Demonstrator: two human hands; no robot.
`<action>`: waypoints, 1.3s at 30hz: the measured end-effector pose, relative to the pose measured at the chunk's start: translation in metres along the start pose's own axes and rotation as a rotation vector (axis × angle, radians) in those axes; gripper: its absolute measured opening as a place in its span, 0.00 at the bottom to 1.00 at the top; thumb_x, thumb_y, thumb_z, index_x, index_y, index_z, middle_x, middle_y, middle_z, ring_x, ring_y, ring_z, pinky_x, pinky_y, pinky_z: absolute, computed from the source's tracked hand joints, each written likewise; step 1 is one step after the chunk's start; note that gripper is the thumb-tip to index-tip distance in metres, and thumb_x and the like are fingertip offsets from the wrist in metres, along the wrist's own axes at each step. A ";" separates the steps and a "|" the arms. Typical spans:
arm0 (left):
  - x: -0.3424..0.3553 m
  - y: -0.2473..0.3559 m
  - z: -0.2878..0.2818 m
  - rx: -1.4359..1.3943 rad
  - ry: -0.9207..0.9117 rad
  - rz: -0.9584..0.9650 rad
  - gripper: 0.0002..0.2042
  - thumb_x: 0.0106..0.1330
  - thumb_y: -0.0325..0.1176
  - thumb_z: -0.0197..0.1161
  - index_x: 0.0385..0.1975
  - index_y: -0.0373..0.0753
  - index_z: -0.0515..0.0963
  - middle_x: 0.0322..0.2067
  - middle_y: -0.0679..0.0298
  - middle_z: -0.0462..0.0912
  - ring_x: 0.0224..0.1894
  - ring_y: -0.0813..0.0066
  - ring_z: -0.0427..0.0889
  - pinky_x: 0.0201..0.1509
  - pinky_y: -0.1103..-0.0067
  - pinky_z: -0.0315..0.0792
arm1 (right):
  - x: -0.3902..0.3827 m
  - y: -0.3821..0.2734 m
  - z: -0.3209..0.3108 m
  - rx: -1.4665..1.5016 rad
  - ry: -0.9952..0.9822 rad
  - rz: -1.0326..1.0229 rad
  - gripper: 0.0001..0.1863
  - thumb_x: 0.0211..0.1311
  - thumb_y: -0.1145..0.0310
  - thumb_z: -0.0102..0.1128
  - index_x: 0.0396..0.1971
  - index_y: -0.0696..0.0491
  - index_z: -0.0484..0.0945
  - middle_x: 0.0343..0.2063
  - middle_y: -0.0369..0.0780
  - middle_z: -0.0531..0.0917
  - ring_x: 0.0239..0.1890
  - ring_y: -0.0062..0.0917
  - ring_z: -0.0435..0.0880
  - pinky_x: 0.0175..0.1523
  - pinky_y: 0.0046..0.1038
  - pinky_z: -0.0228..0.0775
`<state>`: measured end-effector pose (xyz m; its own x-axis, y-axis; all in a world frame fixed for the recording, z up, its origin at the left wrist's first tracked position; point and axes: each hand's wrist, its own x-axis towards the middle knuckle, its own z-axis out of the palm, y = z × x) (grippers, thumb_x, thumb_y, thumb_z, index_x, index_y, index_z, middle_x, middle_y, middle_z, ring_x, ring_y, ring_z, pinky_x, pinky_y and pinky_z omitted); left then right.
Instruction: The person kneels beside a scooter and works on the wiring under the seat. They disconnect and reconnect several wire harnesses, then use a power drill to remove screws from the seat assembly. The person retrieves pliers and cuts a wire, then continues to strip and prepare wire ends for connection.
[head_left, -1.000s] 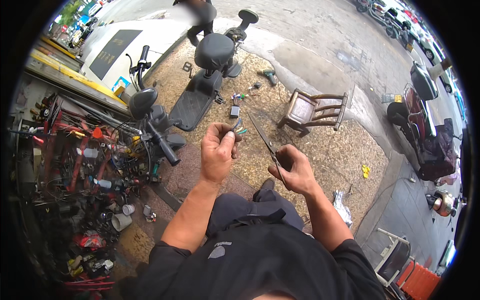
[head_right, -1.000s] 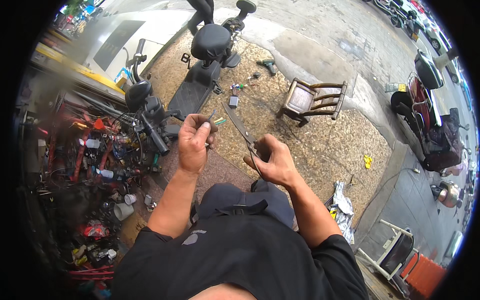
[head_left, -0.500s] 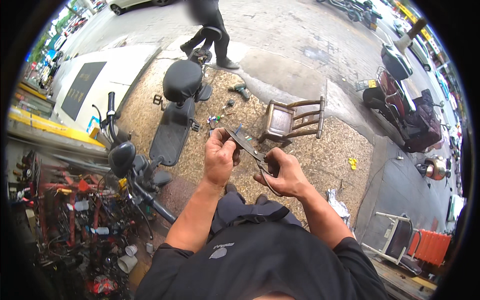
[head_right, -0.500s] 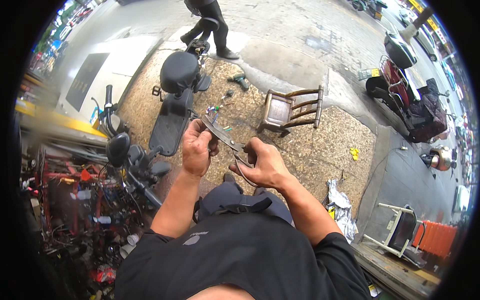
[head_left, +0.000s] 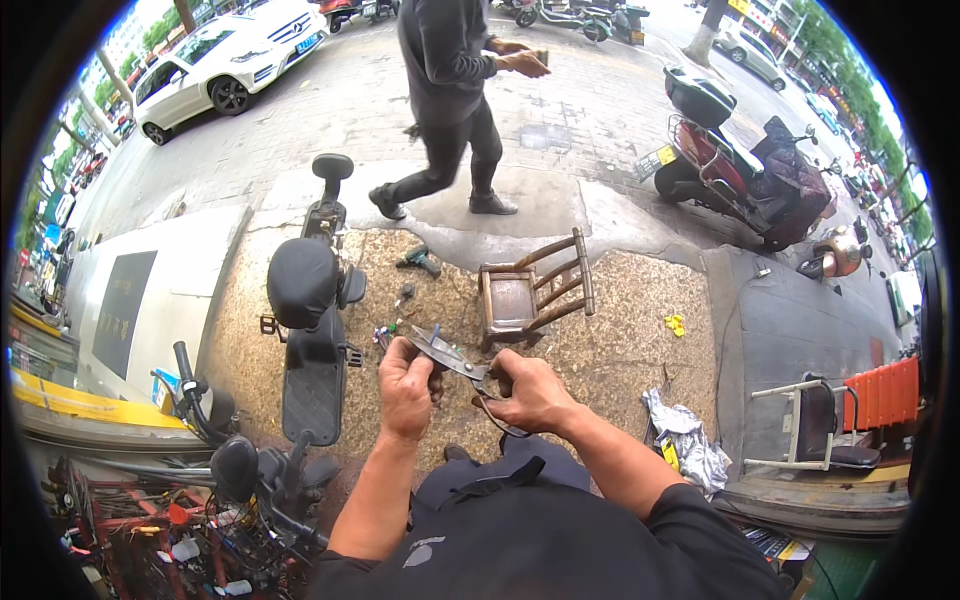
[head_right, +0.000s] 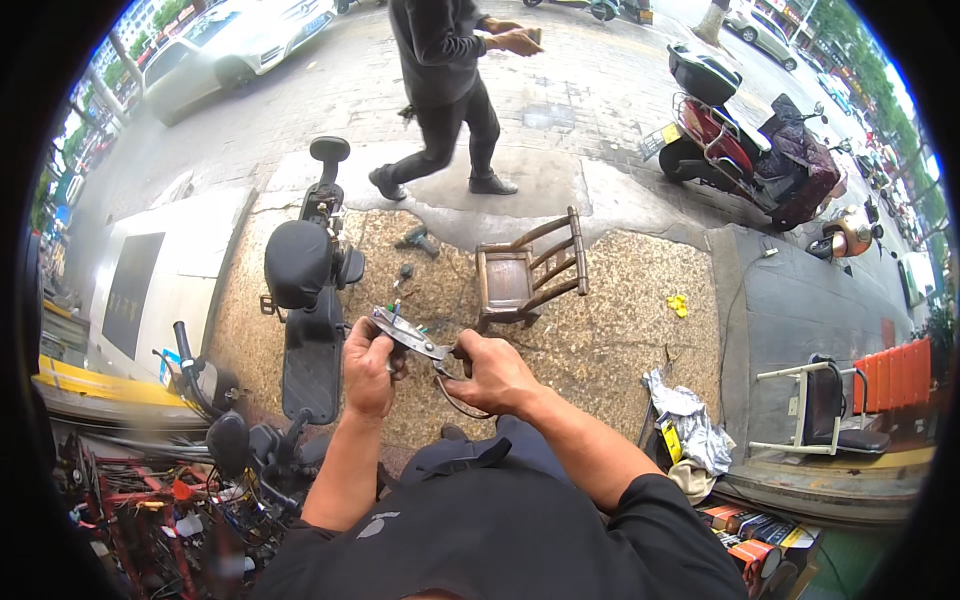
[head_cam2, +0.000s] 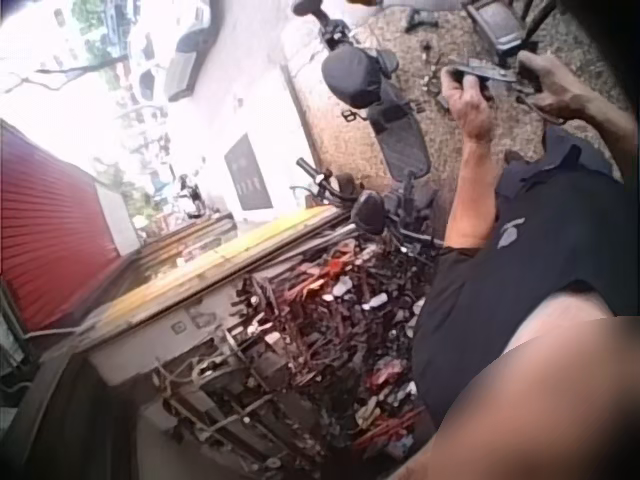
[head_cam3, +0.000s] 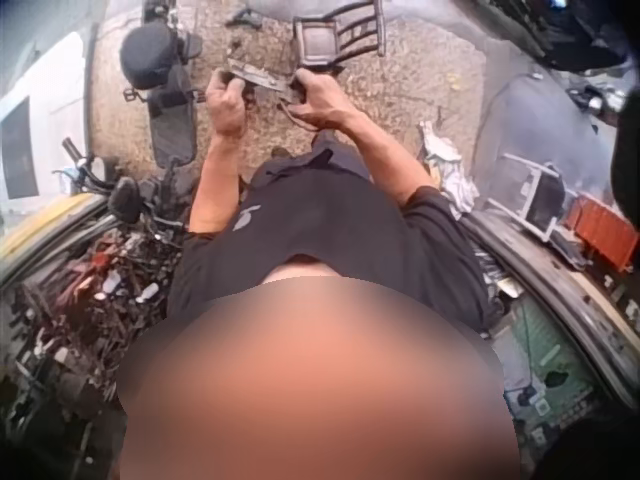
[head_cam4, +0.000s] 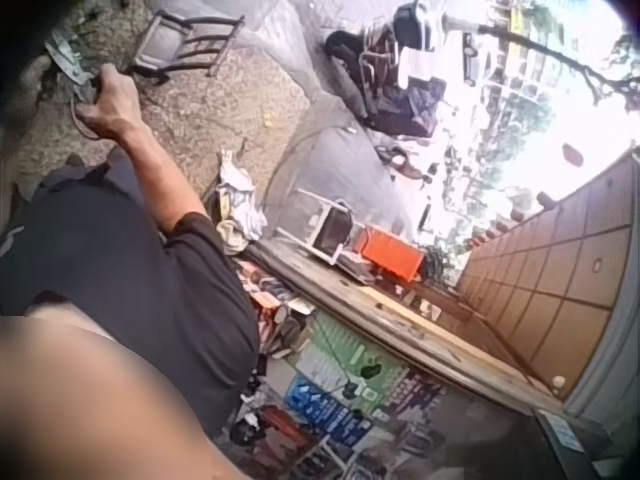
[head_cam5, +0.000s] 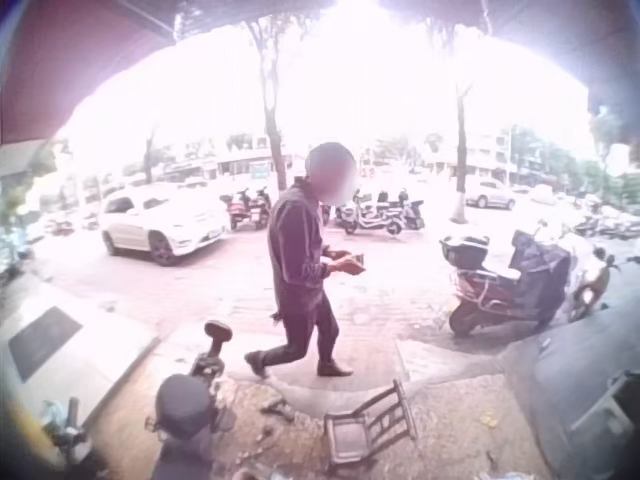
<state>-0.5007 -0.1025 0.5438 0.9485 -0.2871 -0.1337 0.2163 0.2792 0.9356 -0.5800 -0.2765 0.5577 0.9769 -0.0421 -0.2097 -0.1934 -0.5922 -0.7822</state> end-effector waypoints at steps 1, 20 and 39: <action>0.003 -0.001 0.005 0.022 0.035 -0.024 0.05 0.65 0.22 0.50 0.32 0.39 0.72 0.22 0.67 0.76 0.17 0.86 0.68 0.17 0.87 0.61 | 0.002 0.005 -0.006 0.010 0.039 -0.043 0.22 0.47 0.60 0.70 0.35 0.60 0.74 0.25 0.52 0.81 0.32 0.47 0.82 0.39 0.40 0.73; 0.079 -0.003 0.072 -0.093 -0.054 -0.241 0.04 0.68 0.26 0.50 0.37 0.36 0.72 0.28 0.59 0.81 0.20 0.79 0.72 0.22 0.82 0.68 | 0.071 0.088 -0.081 0.495 -0.192 -0.020 0.19 0.52 0.65 0.75 0.32 0.58 0.73 0.21 0.27 0.70 0.24 0.12 0.65 0.28 0.20 0.59; 0.097 -0.033 0.114 0.215 0.018 -0.070 0.02 0.67 0.23 0.52 0.34 0.36 0.73 0.25 0.66 0.77 0.21 0.85 0.70 0.21 0.85 0.65 | 0.077 0.099 -0.094 0.052 0.000 -0.060 0.23 0.50 0.59 0.70 0.36 0.60 0.71 0.26 0.51 0.80 0.35 0.49 0.81 0.41 0.44 0.72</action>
<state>-0.4419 -0.2437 0.5375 0.9375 -0.2816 -0.2045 0.2292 0.0574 0.9717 -0.5150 -0.4141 0.5189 0.9868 -0.0077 -0.1615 -0.1389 -0.5512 -0.8227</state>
